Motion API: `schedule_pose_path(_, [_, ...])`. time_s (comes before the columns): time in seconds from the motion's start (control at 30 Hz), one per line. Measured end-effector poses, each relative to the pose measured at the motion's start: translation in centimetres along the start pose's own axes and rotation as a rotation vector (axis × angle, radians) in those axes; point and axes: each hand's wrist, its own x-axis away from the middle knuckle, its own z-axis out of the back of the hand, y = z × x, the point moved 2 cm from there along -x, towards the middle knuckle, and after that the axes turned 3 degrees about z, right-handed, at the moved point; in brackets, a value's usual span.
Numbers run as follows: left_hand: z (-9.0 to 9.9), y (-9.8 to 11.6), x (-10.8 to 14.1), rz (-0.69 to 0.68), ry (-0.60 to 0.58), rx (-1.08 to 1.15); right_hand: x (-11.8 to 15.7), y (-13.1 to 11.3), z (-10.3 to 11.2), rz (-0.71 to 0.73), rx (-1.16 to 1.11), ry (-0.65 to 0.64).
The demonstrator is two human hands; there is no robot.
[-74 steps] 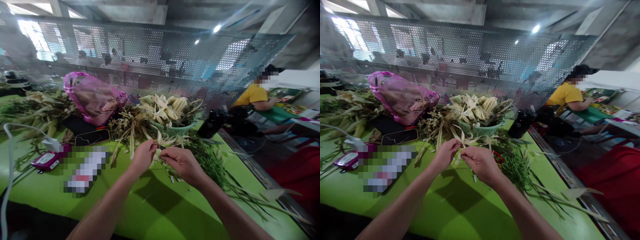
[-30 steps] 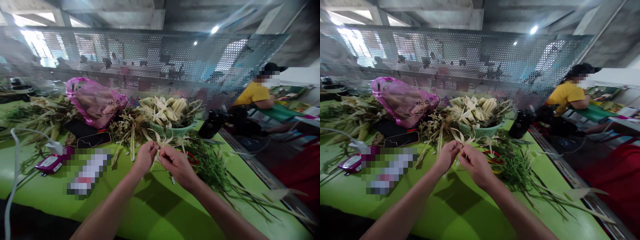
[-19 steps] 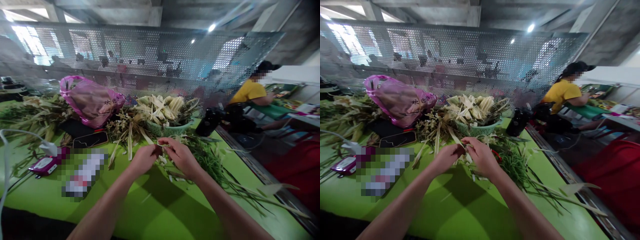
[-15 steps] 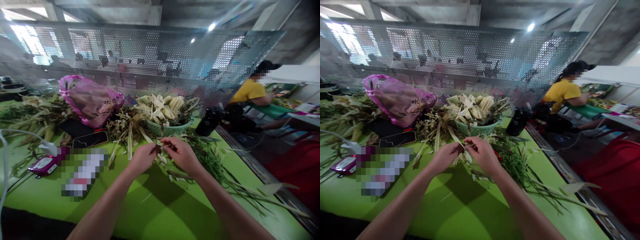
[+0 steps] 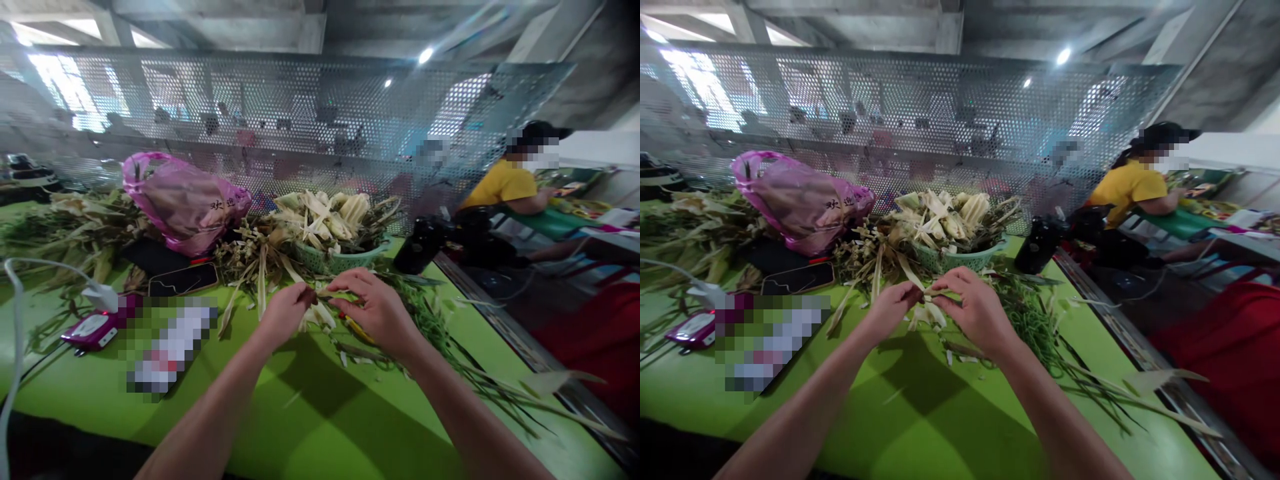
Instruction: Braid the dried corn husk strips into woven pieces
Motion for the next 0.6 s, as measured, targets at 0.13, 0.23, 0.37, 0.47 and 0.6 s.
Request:
schedule_pose_path(0.13, [0.5,0.5,0.6,-0.033,-0.008,-0.096,0.0,-0.7,1.3,0.041,0.062,-0.083])
schedule_pose_path(0.23, [0.5,0.9,1.2,-0.099,-0.026,-0.138,-0.1,-0.9,1.7,0.008,-0.048,-0.105])
schedule_pose_path(0.37, [-0.2,1.4,1.7,-0.198,-0.212,-0.104,-0.1,-0.6,1.9,-0.052,-0.161,-0.072])
schedule_pose_path(0.47, [-0.6,2.3,2.2,-0.231,-0.51,0.095,-0.2,0.3,1.6,-0.08,-0.176,-0.015])
schedule_pose_path(0.6, [0.0,3.3,2.7,-0.12,-0.671,0.486,-0.2,2.2,0.6,-0.189,-0.279,0.024])
